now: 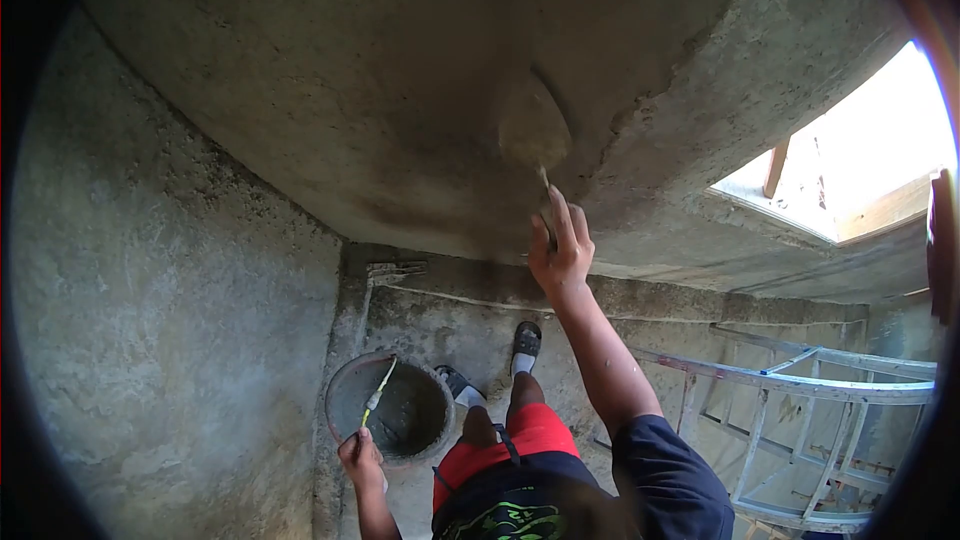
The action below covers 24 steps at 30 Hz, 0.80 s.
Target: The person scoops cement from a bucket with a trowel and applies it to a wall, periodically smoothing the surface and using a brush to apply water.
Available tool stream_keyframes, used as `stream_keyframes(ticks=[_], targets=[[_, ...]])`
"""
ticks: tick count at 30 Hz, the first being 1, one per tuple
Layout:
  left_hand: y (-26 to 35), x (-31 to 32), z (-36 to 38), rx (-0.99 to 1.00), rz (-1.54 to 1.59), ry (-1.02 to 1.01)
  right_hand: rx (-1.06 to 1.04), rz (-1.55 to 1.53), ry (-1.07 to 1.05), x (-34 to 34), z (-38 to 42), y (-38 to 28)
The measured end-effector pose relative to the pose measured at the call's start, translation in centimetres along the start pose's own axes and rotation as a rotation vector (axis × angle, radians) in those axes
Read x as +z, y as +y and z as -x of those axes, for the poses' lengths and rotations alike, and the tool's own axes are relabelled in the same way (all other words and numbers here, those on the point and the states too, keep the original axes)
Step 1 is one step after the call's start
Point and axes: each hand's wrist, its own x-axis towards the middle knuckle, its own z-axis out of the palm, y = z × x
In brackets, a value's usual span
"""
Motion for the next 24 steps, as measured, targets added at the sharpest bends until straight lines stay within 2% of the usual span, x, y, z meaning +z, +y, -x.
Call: stream_keyframes(ticks=[2,5,6,9,13,15,18,20,22,24], targets=[[0.0,0.1,0.1,-0.010,0.008,-0.002,-0.016,0.048,0.009,0.6,-0.5,-0.4],[0.0,0.2,0.1,-0.018,0.033,0.008,0.064,0.150,-0.188,2.5,2.5,1.0],[0.0,0.2,0.2,-0.014,0.052,0.022,0.066,0.152,-0.189,3.3,4.4,2.1],[0.1,0.0,0.2,-0.025,0.088,0.019,-0.001,0.212,-0.414,4.3,9.3,4.7],[-0.3,-0.5,0.3,-0.026,0.095,0.031,0.030,0.181,-0.370,2.9,10.9,4.7],[-1.1,-0.8,0.2,-0.031,0.089,0.011,0.027,0.025,-0.088,3.0,9.7,5.0],[-1.3,-0.6,0.2,-0.036,0.068,0.007,0.109,0.077,-0.030,4.1,8.0,5.8],[-1.3,-0.1,0.3,-0.039,0.050,0.008,0.161,0.096,-0.054,4.9,9.3,7.4],[-1.2,-0.4,0.3,-0.041,0.026,0.009,0.246,0.217,-0.175,5.2,13.0,8.5],[-1.5,-0.6,0.3,-0.040,0.031,0.003,0.278,0.194,-0.243,4.3,16.6,9.5]])
